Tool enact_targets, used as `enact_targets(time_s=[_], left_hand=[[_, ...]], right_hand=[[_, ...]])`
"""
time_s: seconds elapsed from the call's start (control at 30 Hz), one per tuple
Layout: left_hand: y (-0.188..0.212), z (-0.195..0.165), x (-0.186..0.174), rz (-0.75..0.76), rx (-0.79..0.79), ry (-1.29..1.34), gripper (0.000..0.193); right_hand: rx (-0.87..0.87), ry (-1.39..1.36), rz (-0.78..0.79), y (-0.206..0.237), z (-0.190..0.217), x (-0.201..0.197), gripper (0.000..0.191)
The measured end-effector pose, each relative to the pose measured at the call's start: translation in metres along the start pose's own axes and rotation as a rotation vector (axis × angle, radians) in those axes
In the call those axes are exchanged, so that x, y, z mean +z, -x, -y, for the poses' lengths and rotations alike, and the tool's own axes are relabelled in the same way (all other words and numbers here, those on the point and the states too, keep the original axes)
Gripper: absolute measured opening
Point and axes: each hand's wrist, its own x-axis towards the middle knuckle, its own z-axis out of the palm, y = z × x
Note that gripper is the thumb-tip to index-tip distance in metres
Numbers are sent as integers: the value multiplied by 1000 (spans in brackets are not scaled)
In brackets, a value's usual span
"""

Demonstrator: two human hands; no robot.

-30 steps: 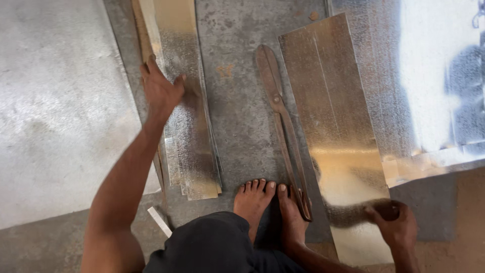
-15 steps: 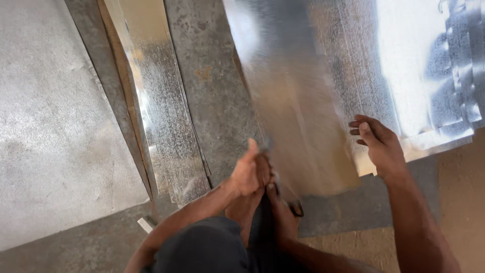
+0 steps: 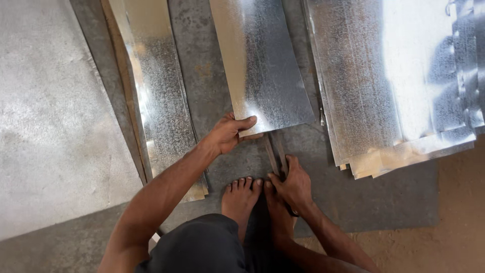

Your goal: The person sits on the workshop floor and cuts galvanized sheet metal into long strips using large hand shears. They align each sheet, snip along it, and set the cut strips onto a growing pile beside them, handling sheets one at a time.

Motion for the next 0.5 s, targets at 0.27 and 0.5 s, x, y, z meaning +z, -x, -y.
enact_targets(time_s=[0.27,0.5], left_hand=[[-65,-48,-2,41,107,104,19],[-109,-21,-17,-193,31,113,40]], right_hand=[[350,79,84,51,-64,-60,63],[818,-181,808,137,-118,-73,73]])
